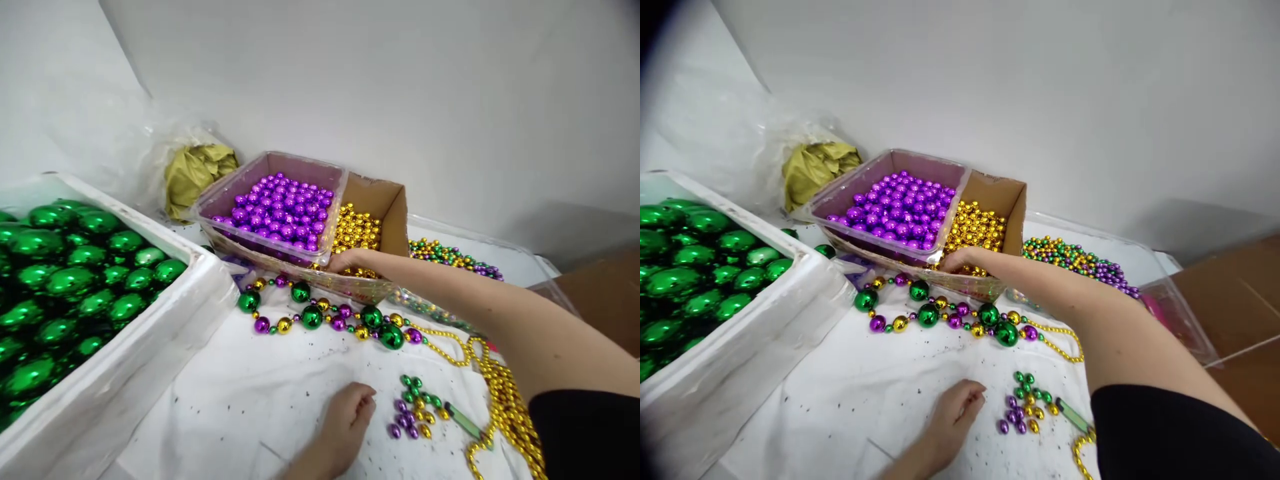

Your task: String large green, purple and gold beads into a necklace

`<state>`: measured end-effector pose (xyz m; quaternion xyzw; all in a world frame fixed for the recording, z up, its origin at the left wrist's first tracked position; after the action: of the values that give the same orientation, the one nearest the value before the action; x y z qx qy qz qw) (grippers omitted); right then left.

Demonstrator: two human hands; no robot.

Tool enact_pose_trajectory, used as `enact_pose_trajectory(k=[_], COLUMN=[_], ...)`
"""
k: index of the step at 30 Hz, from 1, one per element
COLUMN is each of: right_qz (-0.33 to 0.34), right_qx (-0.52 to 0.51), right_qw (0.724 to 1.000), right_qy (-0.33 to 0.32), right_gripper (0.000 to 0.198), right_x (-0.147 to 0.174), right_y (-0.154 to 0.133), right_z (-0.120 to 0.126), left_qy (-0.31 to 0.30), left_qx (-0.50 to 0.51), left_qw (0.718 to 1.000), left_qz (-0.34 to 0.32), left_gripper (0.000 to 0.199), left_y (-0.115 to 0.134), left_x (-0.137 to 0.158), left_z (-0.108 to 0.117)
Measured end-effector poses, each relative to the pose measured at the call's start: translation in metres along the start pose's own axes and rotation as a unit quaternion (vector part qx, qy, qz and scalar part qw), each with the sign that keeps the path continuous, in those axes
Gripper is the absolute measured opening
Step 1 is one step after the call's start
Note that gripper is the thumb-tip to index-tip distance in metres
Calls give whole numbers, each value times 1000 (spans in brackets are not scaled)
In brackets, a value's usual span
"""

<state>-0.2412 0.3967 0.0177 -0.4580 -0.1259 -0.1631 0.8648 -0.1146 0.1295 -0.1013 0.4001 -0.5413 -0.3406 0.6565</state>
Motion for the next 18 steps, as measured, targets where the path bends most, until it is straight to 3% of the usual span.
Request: enact_pose_trajectory(k=[4, 7, 14, 18], right_qz=[-65, -77, -83, 3], right_qx=[-48, -107, -114, -201], right_qw=[993, 985, 987, 979], right_qy=[-87, -110, -77, -18], right_gripper=[29, 32, 44, 46], right_x=[23, 37, 54, 76], right_y=[9, 8, 4, -12], right_z=[0, -1, 10, 44], left_qy=[-24, -46, -53, -83], left_qx=[42, 74, 79, 37], left_qw=[998, 993, 988, 993], left_qz=[46, 85, 119, 71], left_gripper=[25, 24, 28, 32], left_y=[5, 6, 6, 47], left_x=[-2, -2, 3, 9], left_z=[3, 7, 14, 45])
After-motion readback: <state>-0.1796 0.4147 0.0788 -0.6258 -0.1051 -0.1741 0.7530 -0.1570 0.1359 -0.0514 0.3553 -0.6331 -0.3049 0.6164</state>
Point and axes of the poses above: each hand's wrist, its own x-axis away from the middle knuckle, its own z-axis out of the back of the hand, y = z × x, the point moved 3 cm from there along -x, towards the middle knuckle, and after that the axes turned 14 degrees about z, right-handed, at the moved point
